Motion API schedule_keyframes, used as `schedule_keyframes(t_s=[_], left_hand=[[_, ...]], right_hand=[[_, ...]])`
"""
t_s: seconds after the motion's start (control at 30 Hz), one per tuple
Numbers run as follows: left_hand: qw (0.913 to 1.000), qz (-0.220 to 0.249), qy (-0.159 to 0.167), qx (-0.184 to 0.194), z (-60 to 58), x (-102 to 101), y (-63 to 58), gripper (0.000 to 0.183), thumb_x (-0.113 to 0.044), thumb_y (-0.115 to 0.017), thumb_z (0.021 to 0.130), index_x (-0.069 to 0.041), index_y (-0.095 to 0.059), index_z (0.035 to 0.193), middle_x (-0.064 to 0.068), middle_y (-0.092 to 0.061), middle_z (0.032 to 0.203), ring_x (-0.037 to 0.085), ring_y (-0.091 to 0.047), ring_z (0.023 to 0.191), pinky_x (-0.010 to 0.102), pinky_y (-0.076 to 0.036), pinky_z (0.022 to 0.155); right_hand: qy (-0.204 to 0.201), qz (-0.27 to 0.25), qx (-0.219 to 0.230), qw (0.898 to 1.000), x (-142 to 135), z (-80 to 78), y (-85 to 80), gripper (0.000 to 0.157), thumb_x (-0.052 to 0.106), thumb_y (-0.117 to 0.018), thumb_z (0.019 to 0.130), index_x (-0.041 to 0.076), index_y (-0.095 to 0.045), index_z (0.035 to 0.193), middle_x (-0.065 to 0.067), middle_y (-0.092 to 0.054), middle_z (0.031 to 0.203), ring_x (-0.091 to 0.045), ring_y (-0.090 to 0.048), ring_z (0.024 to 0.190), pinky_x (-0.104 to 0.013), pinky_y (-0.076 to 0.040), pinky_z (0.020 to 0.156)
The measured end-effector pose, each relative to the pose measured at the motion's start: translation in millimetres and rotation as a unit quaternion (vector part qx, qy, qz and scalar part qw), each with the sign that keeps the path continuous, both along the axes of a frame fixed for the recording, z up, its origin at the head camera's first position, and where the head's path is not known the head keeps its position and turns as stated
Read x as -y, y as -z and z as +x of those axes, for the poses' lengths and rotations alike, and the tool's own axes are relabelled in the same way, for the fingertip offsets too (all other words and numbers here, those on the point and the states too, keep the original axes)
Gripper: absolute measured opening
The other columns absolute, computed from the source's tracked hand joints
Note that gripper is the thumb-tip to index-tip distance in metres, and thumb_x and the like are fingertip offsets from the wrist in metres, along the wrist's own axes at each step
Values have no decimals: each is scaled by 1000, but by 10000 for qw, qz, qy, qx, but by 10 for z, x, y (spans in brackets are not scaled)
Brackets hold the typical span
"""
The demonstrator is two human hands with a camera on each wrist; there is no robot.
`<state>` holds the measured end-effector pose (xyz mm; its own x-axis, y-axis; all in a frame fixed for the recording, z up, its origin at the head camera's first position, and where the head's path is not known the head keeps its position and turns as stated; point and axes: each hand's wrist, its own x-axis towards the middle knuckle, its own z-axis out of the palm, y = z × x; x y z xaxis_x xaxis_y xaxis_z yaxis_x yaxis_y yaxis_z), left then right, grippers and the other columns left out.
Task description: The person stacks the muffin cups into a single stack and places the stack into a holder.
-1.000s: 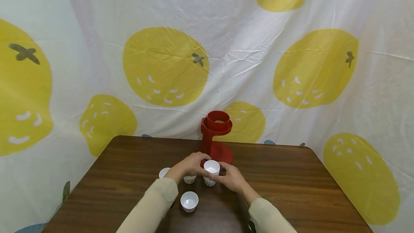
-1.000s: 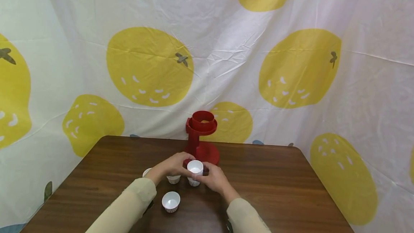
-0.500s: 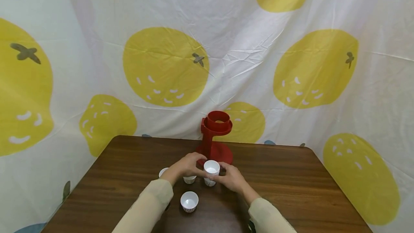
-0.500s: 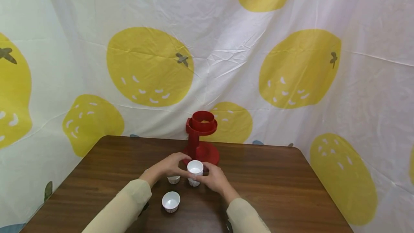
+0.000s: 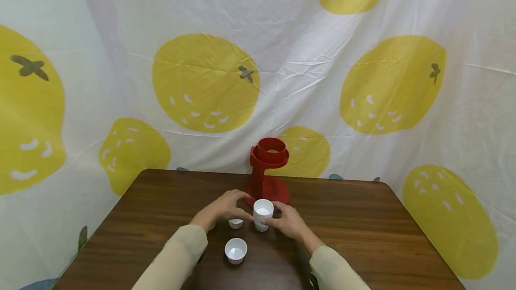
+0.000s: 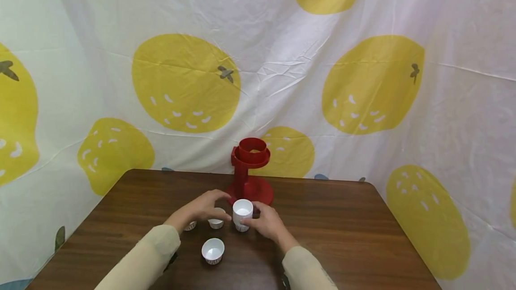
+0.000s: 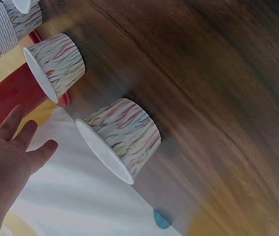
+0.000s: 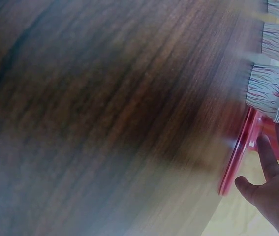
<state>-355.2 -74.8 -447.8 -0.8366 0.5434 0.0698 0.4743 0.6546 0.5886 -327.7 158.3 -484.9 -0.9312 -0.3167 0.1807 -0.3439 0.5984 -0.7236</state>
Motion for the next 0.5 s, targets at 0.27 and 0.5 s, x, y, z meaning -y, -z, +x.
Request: schedule_keyframes(t_s=[0.27,0.5], left_hand=[[9996,-151,2,-241,12,142,16,61,-40,-74,71,-8,-56,119,10,-51,122,31,-41,117,46,-32,96],[9991,-181,-166,-355,27,312,64,63,-41,-74,71,-6,-55,120,12,-52,120,31,-43,116,45,-33,95]], right_hand=[[-18,34,-85,10000,4,5,-10,56,40,-73,73,12,-57,118,1,-62,105,-20,-56,96,-42,-44,82],[0,11,-126,9999,5,6,-6,55,38,-75,72,12,-57,117,1,-62,102,-19,-56,95,-40,-44,81]])
